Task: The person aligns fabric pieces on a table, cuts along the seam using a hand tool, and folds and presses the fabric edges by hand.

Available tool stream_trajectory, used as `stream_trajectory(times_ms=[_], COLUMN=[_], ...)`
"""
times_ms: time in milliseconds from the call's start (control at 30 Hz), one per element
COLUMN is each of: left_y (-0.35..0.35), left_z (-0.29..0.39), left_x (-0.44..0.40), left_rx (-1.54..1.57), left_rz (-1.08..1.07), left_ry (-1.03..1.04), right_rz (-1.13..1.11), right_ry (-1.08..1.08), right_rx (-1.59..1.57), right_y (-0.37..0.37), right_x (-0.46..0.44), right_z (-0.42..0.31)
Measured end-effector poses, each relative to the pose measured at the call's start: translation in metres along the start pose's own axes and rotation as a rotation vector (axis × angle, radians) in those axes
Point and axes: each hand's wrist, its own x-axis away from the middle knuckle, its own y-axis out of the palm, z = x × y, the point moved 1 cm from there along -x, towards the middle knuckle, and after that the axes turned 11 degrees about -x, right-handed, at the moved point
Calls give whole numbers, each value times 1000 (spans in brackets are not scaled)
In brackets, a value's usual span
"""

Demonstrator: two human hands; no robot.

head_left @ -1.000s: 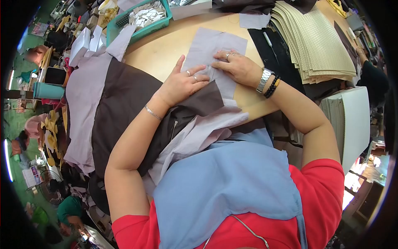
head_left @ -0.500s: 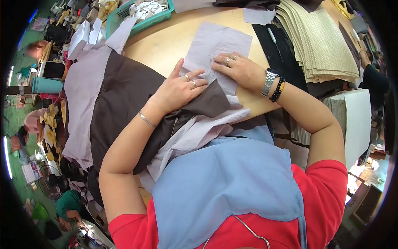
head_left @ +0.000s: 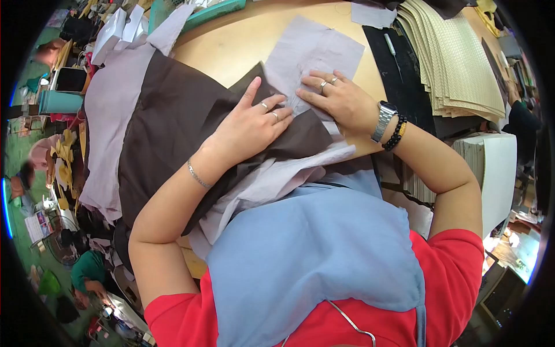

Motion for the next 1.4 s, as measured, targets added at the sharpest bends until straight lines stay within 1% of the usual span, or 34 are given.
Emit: stream_trajectory(times_ms=[133,267,367,433,533,733,967,1033,1133,1233,1267,1367,1400], left_y=[2,-2,-2,-1,-2,-3,-1,-1,3,4,4,4,3], left_z=[2,7,11,14,16,17,16,17,17,17,18,18,18], left_x=[5,7,10,12,12,13,12,13,13,13,13,13,12], left_rx=[6,-2,71,67,63,76,82,86,73,88,101,123,123], left_rz=[34,47,-9,21,24,22,47,8,11,5,16,23,19], left_ry=[-59,-76,-170,-181,-195,-222,-214,-196,-179,-172,-180,-193,-194], right_rz=[-3,-1,32,35,40,-45,-72,-53,-64,-17,-31,-9,31], right_ry=[-21,6,-17,-31,-51,-25,15,25,88,136,188,263,279], right_rx=[41,-21,-52,-16,-62,-53,-119,-121,-36,-46,-37,39,65], right_y=[7,5,12,7,6,4,-4,-2,-2,1,-1,-6,-1], right_x=[1,-1,-2,-3,-3,-7,-7,-7,-5,-3,-2,-1,-1], right_z=[-2,-11,-14,-19,-20,-27,-33,-34,-39,-37,-36,-19,-6])
